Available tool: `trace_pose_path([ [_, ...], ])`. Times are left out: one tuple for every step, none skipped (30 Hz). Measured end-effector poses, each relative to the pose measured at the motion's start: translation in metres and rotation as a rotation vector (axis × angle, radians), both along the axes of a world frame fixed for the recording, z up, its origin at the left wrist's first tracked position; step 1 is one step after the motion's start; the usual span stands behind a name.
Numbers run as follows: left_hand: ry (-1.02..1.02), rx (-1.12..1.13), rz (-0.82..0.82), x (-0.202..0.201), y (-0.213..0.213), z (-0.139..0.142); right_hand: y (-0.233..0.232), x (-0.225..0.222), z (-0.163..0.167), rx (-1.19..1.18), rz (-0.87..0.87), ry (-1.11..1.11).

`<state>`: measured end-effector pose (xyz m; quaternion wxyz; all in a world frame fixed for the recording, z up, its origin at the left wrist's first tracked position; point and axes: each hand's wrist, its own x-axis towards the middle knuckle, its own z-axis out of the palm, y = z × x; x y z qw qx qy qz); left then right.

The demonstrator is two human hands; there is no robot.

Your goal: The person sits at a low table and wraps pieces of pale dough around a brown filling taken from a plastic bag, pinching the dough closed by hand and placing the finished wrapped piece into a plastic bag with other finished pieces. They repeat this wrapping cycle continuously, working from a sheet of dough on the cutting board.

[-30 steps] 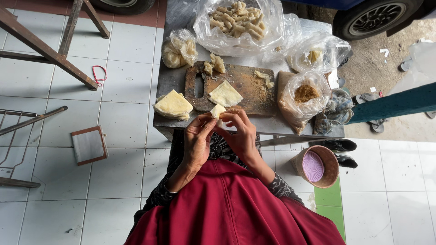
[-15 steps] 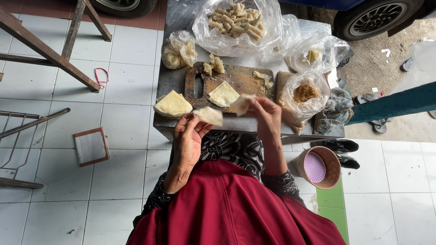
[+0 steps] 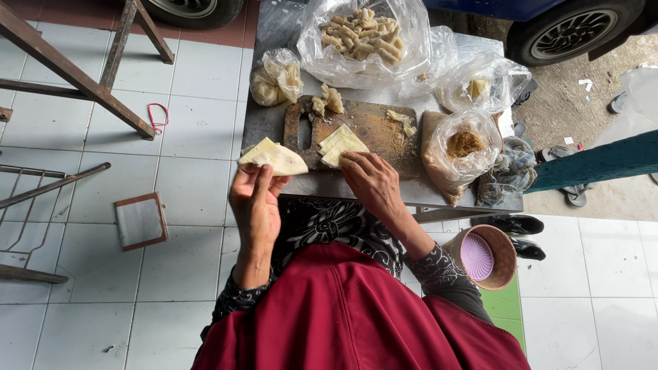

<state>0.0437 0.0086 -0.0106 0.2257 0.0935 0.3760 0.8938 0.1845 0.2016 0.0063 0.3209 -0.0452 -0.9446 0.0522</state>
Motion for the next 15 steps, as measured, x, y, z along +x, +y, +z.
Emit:
trace_pose_path([
  [0.096, -0.080, 0.041, -0.007, 0.002, 0.003, 0.002, 0.000, 0.000, -0.056, -0.013, -0.036],
  [0.236, -0.176, 0.084, -0.014, 0.004, 0.006, 0.004, 0.001, -0.001, -0.112, -0.025, -0.072],
  [0.375, -0.273, 0.127, -0.021, 0.006, 0.009, 0.007, 0.000, -0.001, -0.168, -0.036, -0.109],
  [0.516, -0.369, 0.171, -0.027, 0.008, 0.012, 0.012, 0.000, -0.001, -0.260, -0.026, -0.110],
  [0.626, -0.548, 0.182, -0.032, 0.011, 0.015, 0.018, -0.002, -0.001, -0.349, -0.016, -0.107],
  [0.734, -0.728, 0.192, -0.035, 0.015, 0.019, 0.024, -0.005, 0.000, -0.438, -0.006, -0.104],
  [0.837, -0.913, 0.200, -0.038, 0.017, 0.021, 0.030, -0.011, 0.000, -0.412, -0.034, -0.143],
  [0.879, -1.022, 0.155, -0.039, 0.019, 0.024, 0.037, -0.019, 0.001, -0.385, -0.063, -0.183],
  [0.921, -1.130, 0.109, -0.039, 0.023, 0.026, 0.044, -0.028, 0.003, -0.359, -0.092, -0.222],
  [0.962, -1.239, 0.061, -0.039, 0.025, 0.027, 0.049, -0.039, 0.004, -0.269, -0.109, -0.223],
  [1.038, -1.233, 0.146, -0.038, 0.025, 0.029, 0.052, -0.053, 0.004, -0.180, -0.126, -0.223],
  [1.114, -1.225, 0.232, -0.036, 0.027, 0.030, 0.053, -0.064, 0.004, -0.092, -0.143, -0.224],
  [1.192, -1.212, 0.321, -0.036, 0.028, 0.031, 0.051, -0.072, 0.004, -0.004, -0.137, -0.208],
  [1.186, -1.217, 0.344, -0.035, 0.029, 0.033, 0.049, -0.079, 0.003, 0.086, -0.134, -0.189],
  [1.178, -1.223, 0.365, -0.034, 0.028, 0.034, 0.048, -0.083, 0.003, 0.175, -0.130, -0.174],
])
